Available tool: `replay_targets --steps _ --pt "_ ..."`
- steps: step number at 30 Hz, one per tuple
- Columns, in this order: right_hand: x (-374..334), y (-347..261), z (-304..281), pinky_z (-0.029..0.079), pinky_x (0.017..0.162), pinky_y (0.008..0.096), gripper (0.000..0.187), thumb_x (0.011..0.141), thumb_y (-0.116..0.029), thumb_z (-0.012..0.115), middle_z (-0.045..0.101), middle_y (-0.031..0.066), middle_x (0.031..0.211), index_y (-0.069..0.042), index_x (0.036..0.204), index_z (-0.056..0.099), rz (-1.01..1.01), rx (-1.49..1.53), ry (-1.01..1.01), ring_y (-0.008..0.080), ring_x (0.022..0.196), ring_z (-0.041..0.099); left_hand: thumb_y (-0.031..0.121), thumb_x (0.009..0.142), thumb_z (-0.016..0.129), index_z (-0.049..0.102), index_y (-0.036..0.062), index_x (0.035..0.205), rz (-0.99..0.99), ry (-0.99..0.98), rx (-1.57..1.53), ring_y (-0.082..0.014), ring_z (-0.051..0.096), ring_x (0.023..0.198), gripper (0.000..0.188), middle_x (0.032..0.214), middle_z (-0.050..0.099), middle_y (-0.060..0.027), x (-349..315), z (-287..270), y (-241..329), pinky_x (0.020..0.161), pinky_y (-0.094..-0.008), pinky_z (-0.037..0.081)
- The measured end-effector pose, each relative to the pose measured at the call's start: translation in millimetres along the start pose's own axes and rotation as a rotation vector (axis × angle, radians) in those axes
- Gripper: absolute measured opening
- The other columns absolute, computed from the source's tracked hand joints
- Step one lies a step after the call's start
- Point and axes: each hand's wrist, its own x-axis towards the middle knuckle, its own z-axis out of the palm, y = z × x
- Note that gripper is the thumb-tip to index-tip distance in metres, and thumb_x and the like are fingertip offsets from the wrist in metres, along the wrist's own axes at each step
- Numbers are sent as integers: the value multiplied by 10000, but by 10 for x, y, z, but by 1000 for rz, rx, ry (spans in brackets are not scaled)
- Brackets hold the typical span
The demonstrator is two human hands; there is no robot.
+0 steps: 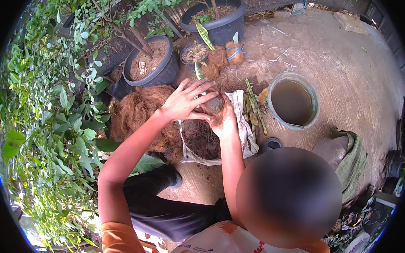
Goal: The person sits on the ground and repeatedly wraps plant cuttings with soil and fibrous material by hand. They form compact soil balls around the cuttings and place them into a white bag.
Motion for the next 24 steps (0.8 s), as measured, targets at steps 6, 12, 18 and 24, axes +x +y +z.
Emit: replay_targets --steps 6,12,18,24 --pt "28 47 -86 577 816 302 400 1018 -338 409 527 31 1283 -140 1364 435 -13 -41 144 148 1148 564 676 694 646 538 211 1298 136 204 -83 -252 455 1299 770 1415 465 -49 187 354 48 1060 -490 338" --pt "-54 -147 -35 576 775 276 432 1011 -366 433 527 15 1271 -127 1370 432 68 -232 173 102 1135 558 624 711 677 589 204 1220 173 403 -115 -252 544 1200 665 1353 516 -57 202 594 117 1021 -474 373" --pt "35 -45 -209 535 895 355 387 1029 -298 390 502 47 1307 -122 1370 439 10 -55 70 155 1172 542 580 695 656 631 156 1125 102 417 -123 -201 536 1232 605 1244 608 -26 284 576 111 1048 -485 303" --pt "128 82 -332 533 863 386 382 1028 -319 393 522 32 1293 -149 1365 449 55 -103 104 168 1150 558 596 660 662 610 158 1119 46 402 -122 -213 493 1279 636 1293 571 -27 128 754 118 1045 -511 291"
